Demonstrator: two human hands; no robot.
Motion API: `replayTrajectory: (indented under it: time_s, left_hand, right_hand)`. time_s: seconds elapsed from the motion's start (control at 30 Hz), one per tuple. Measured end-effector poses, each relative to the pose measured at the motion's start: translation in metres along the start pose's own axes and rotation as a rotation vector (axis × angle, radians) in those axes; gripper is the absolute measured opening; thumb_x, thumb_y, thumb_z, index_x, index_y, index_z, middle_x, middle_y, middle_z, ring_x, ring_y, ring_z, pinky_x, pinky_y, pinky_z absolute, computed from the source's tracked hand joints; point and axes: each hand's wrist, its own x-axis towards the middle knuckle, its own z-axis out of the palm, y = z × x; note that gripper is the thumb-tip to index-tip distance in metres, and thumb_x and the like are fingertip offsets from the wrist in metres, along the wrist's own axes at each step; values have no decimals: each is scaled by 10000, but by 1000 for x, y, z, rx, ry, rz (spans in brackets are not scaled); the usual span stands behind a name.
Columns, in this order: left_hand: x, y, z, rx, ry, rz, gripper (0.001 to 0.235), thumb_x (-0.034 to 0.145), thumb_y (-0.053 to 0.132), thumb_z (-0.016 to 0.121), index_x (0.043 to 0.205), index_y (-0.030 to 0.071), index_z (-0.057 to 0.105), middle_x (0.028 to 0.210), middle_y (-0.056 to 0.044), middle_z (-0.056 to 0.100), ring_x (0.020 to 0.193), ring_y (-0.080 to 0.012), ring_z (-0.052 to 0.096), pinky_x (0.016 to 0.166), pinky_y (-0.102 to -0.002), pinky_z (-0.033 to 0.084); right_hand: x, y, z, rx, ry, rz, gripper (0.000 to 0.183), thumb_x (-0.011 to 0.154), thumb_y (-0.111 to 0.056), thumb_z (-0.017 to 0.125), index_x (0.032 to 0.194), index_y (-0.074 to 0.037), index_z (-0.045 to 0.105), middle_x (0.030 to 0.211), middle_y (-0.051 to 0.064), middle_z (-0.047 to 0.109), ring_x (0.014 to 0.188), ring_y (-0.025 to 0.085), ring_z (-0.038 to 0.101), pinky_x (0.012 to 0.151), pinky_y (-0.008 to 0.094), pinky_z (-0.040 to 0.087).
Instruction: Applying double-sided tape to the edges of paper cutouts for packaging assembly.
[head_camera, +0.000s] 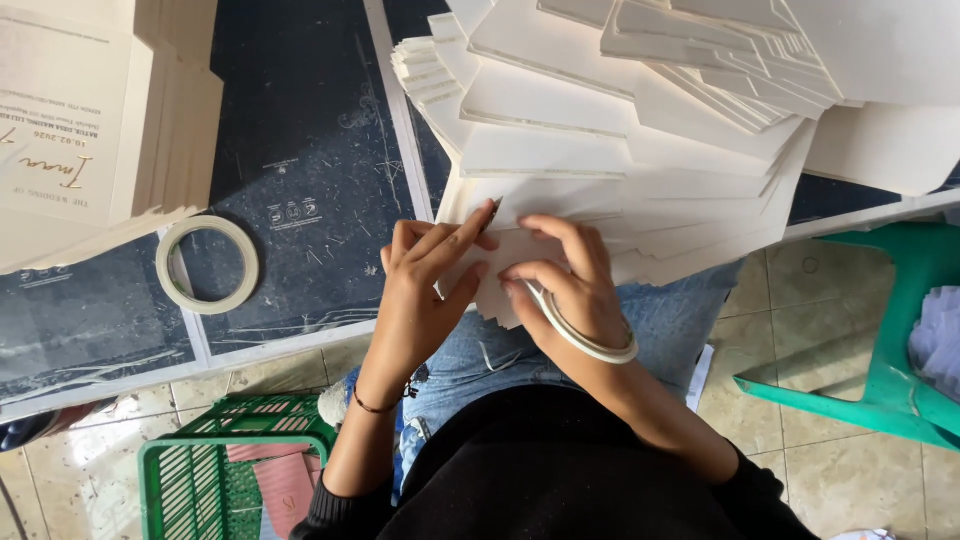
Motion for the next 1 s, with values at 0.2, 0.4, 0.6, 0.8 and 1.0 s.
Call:
replayTrajectory:
  time_s: [0.2, 0.4, 0.6, 0.8, 1.0]
  left_hand:
    - [-8, -10, 18, -58, 46, -48, 718, 944, 76, 845, 1604, 218, 598, 1222, 21, 774, 1177, -261, 452, 971, -412, 324]
    - [-9, -7, 25, -21, 72, -86, 725, 953, 73, 840, 1617, 218, 588, 1170, 20, 753, 1186, -283, 428, 998, -424, 295]
    - [-13, 1, 26, 123, 92, -60, 676, 971, 98, 837, 1597, 221, 614, 1176, 17, 738, 1192, -302, 428, 985, -449, 284]
    - [-17, 8, 41, 534, 225, 42, 620, 941, 184, 887, 1521, 302, 700, 1232, -16, 571, 1057, -287, 361, 911, -445, 279]
    - [17, 41, 81, 500, 92, 190, 573, 917, 283, 858, 1469, 293, 704, 1344, -92, 594, 1147, -373, 513, 929, -500, 355]
  right_hand:
    - [-2, 5, 1, -74, -6, -5, 60, 926, -69, 827, 951, -107, 786, 1407, 98, 642, 1155, 309, 644, 884, 441, 509]
    - [-11, 12, -15, -84, 106, 40, 203, 1001, -31, 787, 1203, -42, 797, 1524, 183, 572, 1140, 347, 716, 921, 402, 589]
    - [-15, 65, -91, -136, 173, 118, 185, 968, 9, 923, 938, 50, 745, 1438, 206, 595, 1101, 383, 731, 931, 454, 601]
    - [-11, 65, -86, -129, 233, 188, 205, 878, 64, 959, 895, 46, 756, 1382, 166, 630, 1077, 368, 749, 930, 468, 626]
    - [-14, 62, -87, -147, 225, 152, 215, 919, 24, 945, 943, -29, 738, 1308, 102, 666, 1033, 290, 776, 895, 418, 633]
